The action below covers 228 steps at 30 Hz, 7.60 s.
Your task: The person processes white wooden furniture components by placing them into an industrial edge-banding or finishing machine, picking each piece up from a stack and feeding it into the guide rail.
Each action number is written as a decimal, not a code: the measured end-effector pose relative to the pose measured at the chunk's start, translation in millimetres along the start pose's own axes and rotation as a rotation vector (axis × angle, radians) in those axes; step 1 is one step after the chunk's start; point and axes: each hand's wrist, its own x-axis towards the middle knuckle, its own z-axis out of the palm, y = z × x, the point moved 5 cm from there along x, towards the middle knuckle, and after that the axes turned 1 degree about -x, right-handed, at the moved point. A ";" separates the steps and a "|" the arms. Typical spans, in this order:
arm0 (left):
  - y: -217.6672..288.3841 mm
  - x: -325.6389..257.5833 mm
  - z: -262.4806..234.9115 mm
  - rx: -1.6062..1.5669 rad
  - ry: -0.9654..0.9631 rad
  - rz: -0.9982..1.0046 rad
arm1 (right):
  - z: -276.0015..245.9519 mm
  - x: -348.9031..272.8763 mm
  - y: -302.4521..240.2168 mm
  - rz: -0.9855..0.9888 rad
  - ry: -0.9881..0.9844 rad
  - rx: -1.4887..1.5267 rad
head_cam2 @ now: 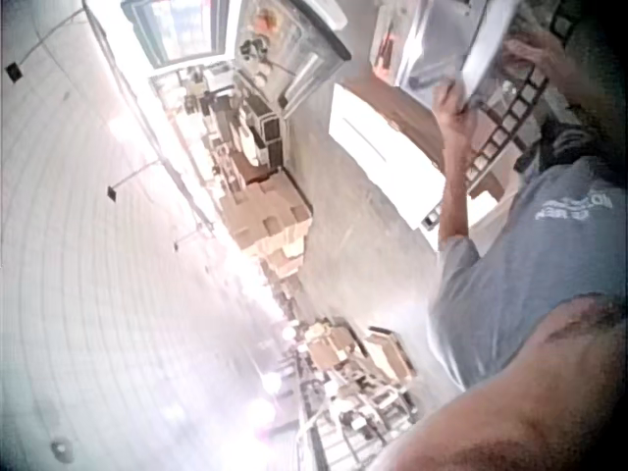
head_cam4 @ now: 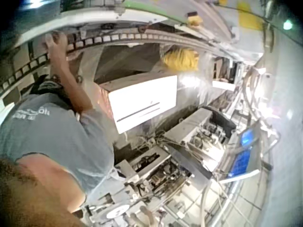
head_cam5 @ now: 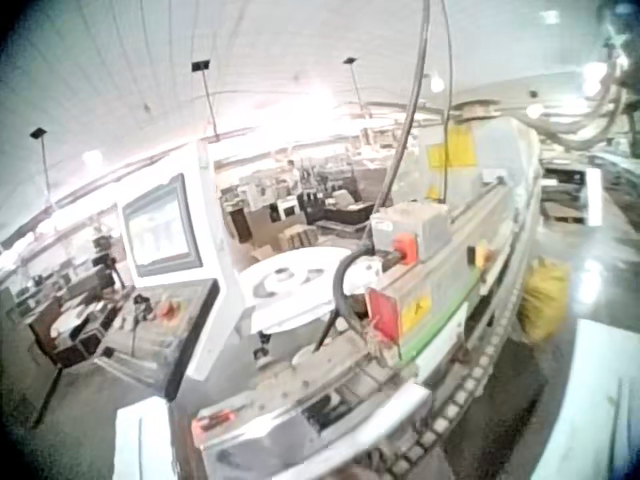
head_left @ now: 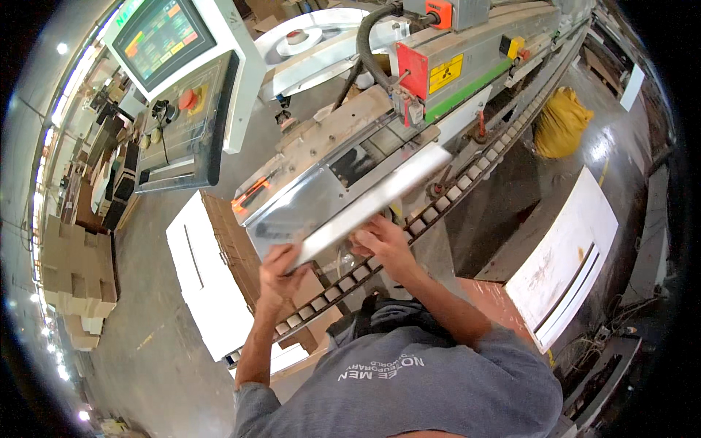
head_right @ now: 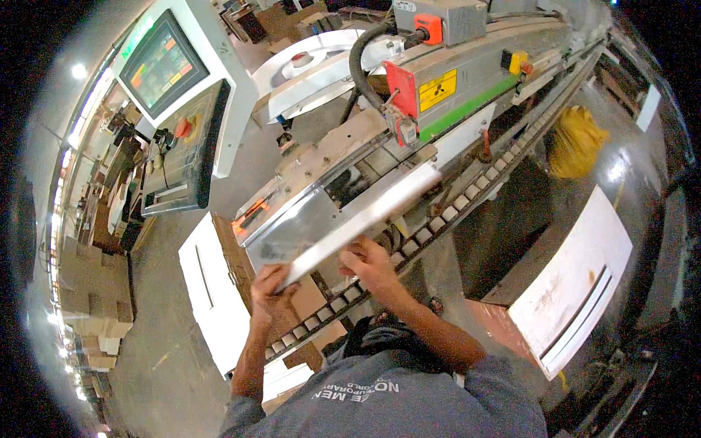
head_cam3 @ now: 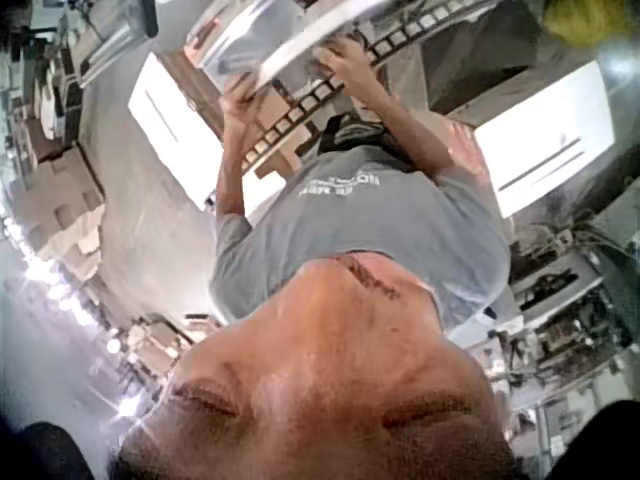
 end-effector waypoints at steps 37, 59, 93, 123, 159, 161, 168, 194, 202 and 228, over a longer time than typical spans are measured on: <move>-139.3 24.8 -17.7 0.281 0.240 -0.115 | 7.8 181.1 44.3 -0.186 0.148 -0.396; -96.4 149.6 133.4 0.250 0.167 0.088 | -180.6 38.1 -53.3 -0.532 0.503 -0.609; 112.9 96.9 222.0 -0.242 -0.242 0.207 | -359.7 -200.5 -45.2 -0.524 1.179 -0.034; -108.9 28.7 -23.4 0.317 0.012 0.142 | 42.9 141.0 69.4 -0.079 0.071 -0.127; -96.6 150.1 135.7 0.177 0.108 0.108 | -215.4 37.6 -66.5 -0.389 0.541 -0.427; -98.1 157.9 147.1 0.222 0.083 -0.020 | -266.0 -36.6 -85.8 -0.411 0.911 -0.789; -93.1 204.8 195.9 0.183 0.099 0.112 | -501.5 -343.4 -65.2 0.239 1.874 -1.389; 118.0 78.4 179.6 -0.378 -0.437 -0.103 | -150.3 -57.8 -28.5 -0.451 0.484 0.311; -5.6 16.2 26.8 -0.043 -0.069 0.060 | -15.3 18.1 -0.6 -0.050 0.154 -0.123; -143.1 13.6 -41.8 0.300 0.238 -0.149 | 51.5 161.1 71.9 -0.084 0.077 -0.221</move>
